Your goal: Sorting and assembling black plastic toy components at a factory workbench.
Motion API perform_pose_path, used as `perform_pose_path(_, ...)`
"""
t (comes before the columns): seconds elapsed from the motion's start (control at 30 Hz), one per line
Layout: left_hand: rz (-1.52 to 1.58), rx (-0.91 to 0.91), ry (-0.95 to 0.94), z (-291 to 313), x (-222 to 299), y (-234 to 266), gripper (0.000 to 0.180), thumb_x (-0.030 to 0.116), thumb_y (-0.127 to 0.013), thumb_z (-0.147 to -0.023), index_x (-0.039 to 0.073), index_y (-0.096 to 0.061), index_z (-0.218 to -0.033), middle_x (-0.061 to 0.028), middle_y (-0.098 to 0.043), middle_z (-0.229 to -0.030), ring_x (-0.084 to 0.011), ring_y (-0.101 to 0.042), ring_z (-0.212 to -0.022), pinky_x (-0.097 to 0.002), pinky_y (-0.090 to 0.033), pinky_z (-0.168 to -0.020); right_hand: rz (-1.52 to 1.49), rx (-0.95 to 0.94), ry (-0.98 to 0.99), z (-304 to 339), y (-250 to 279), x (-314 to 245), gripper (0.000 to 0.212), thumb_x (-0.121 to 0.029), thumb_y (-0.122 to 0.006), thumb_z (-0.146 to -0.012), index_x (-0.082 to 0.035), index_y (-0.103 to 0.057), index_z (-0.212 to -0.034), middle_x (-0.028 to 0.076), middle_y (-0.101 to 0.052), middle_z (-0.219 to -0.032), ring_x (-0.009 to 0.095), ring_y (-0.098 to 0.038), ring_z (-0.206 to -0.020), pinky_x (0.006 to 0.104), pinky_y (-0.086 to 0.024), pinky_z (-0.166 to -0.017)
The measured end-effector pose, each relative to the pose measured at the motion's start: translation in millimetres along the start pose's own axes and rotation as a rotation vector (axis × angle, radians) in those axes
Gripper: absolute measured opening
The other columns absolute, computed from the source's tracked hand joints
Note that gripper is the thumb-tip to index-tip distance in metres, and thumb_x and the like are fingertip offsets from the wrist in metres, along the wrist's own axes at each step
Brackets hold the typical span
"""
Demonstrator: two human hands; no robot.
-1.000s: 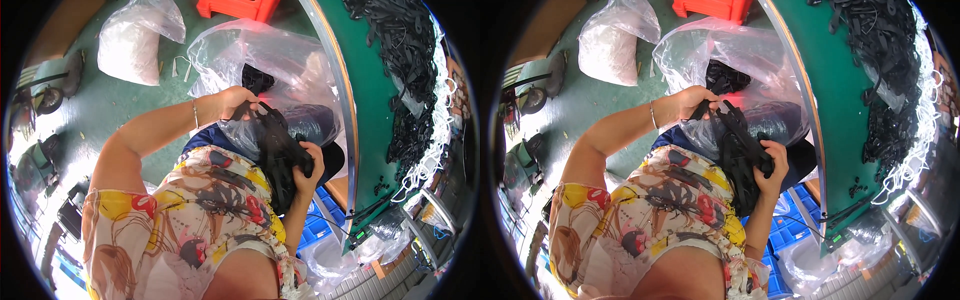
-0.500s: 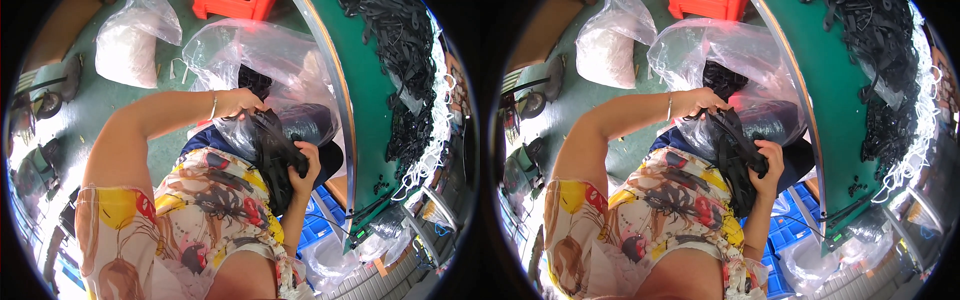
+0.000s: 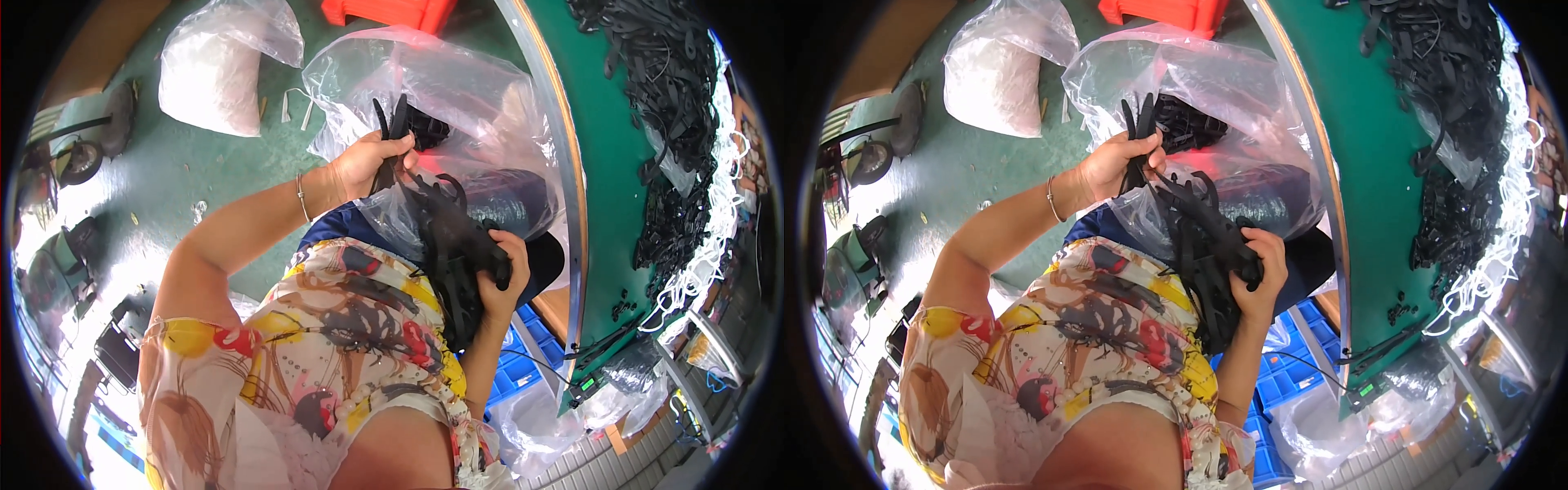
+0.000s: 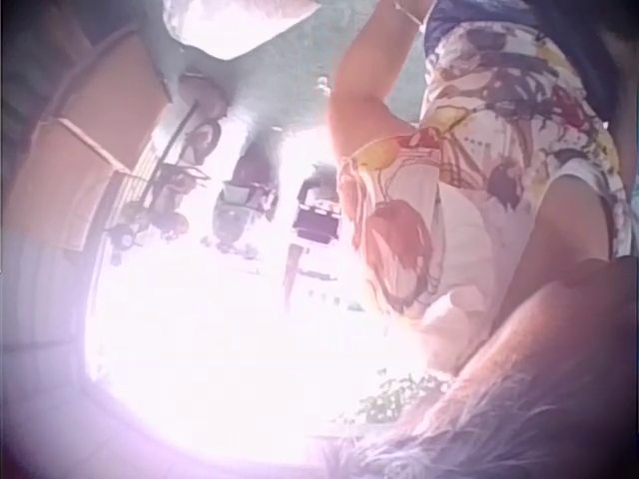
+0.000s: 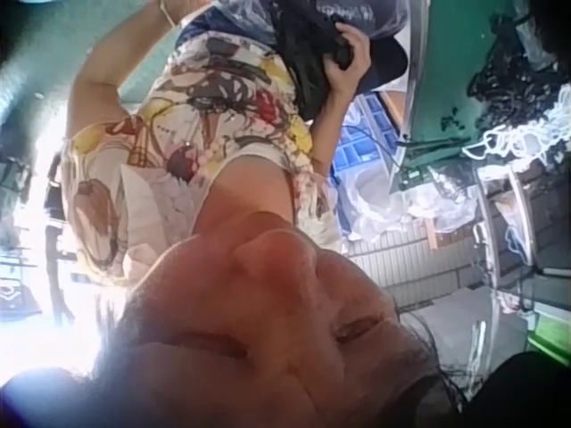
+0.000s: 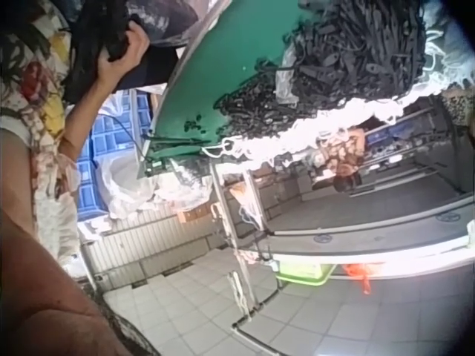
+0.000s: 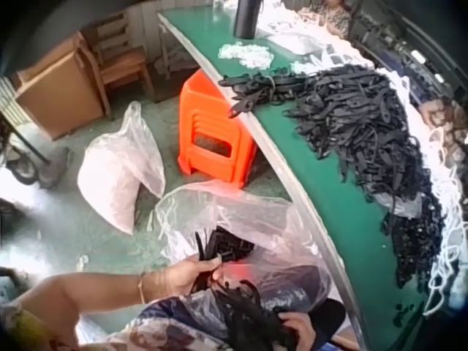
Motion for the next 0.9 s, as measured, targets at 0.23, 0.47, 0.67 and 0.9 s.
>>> perform_pose_path(0.23,0.101,-0.04,-0.205,17.5,35.2,-10.5,0.02,0.02,-0.044,-0.095,0.011,-0.042,-0.077,0.0032,-0.033,-0.062,-0.0092,-0.037,-0.057,-0.0259,-0.037,-0.055,-0.094,0.011,-0.025,5.8,4.4,10.6,0.033,0.005,-0.051,-0.056,0.001,-0.055,-0.089,0.014,-0.06,-0.096,0.024,-0.057,-0.091,0.0308,-0.041,-0.085)
perform_pose_path(0.47,-0.498,0.072,-0.213,39.8,41.5,-11.2,0.021,0.022,-0.059,-0.086,0.009,-0.046,-0.077,0.0049,-0.037,-0.062,-0.005,-0.034,-0.052,-0.0223,-0.029,-0.047,-0.138,0.069,-0.111,5.6,6.8,13.5,0.039,0.009,-0.049,-0.053,0.0,-0.053,-0.091,0.014,-0.059,-0.099,0.023,-0.057,-0.093,0.031,-0.041,-0.086)
perform_pose_path(0.67,-0.396,-0.055,0.262,46.5,-23.3,-34.6,0.022,0.023,-0.063,-0.082,0.003,-0.057,-0.09,-0.0044,-0.056,-0.07,-0.0034,-0.034,-0.045,-0.0207,-0.027,-0.04,-0.158,0.088,-0.111,4.9,6.4,8.5,0.038,0.01,-0.05,-0.054,0.0,-0.053,-0.091,0.014,-0.059,-0.099,0.023,-0.057,-0.094,0.0307,-0.041,-0.086)
perform_pose_path(0.9,-0.28,0.094,0.503,38.3,-40.7,-41.4,0.027,0.029,-0.066,-0.082,0.004,-0.055,-0.084,-0.0085,-0.062,-0.078,-0.0033,-0.032,-0.041,-0.0212,-0.024,-0.038,-0.038,0.019,0.064,1.7,1.6,-12.5,0.035,0.007,-0.054,-0.052,-0.002,-0.053,-0.086,0.015,-0.06,-0.097,0.028,-0.057,-0.088,0.0335,-0.044,-0.081)
Point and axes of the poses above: each hand's wrist, its own z-axis away from the middle knuckle, its own y-axis out of the back of the hand, x = y × z, the point moved 8 cm from there along -z, towards the middle knuckle
